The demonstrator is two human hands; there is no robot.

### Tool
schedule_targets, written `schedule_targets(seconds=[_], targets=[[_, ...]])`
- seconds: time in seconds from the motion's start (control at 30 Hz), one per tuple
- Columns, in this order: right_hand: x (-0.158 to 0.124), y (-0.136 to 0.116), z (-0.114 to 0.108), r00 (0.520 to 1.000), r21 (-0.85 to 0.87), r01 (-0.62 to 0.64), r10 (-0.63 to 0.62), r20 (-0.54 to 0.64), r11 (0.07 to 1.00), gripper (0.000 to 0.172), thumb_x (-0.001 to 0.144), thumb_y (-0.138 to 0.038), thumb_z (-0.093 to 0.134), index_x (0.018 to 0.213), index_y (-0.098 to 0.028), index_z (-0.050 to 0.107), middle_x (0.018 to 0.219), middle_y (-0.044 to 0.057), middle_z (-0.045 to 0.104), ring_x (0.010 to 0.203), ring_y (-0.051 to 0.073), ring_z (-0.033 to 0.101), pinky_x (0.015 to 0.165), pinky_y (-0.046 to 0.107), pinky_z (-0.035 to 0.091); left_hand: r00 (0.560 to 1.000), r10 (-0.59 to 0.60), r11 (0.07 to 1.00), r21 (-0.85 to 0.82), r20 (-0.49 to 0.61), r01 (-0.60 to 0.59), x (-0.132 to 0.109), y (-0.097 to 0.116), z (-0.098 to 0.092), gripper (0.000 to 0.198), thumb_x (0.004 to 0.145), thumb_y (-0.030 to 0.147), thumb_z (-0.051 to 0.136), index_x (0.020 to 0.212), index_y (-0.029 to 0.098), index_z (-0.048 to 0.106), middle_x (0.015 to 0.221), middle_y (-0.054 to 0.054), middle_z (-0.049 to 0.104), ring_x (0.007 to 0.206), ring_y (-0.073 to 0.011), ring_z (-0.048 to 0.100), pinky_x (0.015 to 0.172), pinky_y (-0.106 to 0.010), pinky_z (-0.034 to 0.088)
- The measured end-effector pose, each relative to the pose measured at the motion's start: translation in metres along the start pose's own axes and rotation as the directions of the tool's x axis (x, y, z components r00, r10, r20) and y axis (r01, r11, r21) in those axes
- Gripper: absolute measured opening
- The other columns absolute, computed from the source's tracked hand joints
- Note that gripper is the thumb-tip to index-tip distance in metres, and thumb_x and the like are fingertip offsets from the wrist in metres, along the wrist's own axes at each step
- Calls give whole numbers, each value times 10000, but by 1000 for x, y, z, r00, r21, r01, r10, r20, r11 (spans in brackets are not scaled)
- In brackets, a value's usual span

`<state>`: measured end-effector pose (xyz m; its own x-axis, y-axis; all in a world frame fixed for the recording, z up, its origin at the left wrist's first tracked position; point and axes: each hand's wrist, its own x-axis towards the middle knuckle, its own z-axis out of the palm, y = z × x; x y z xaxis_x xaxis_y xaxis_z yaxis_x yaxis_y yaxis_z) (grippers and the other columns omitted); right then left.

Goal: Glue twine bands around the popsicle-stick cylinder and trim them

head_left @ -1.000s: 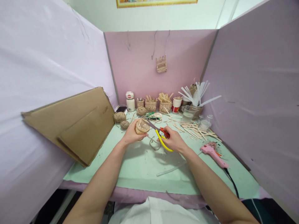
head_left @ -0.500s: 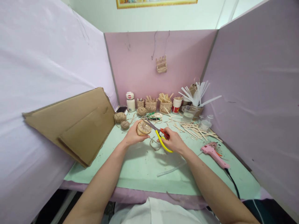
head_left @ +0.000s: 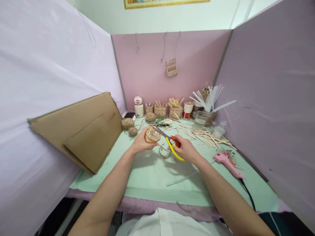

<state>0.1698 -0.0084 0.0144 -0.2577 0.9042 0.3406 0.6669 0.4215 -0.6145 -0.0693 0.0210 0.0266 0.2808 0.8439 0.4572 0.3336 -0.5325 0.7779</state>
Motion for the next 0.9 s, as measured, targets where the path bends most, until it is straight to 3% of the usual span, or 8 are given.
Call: schedule_targets(seconds=[0.3,0.7,0.9], targets=[[0,6,-4,999,-35,37,-36,13,999,300,764,-482,618,744,-222,469,603,-62,460,541,111,374,515,225,271,998,10,999,-49,65,-7,0,2,-3,752,563,375,829,1195,158,484,1137,-92,612,1037,-243,586,927,-366,450],[1,13,-10,996,-88,80,-77,37,993,237,774,-369,594,707,-219,424,610,-53,466,550,110,360,529,231,248,988,-57,987,-144,143,78,0,-1,-8,787,547,380,846,1215,151,497,1163,-109,606,1068,-257,574,942,-375,434],[2,17,-9,997,-12,53,-52,64,999,329,783,-457,590,677,-219,388,578,-63,423,546,111,346,526,234,248,977,-95,956,-256,191,143,-1,-2,-11,748,553,375,844,1197,161,530,1154,-108,622,1051,-261,582,924,-373,437]])
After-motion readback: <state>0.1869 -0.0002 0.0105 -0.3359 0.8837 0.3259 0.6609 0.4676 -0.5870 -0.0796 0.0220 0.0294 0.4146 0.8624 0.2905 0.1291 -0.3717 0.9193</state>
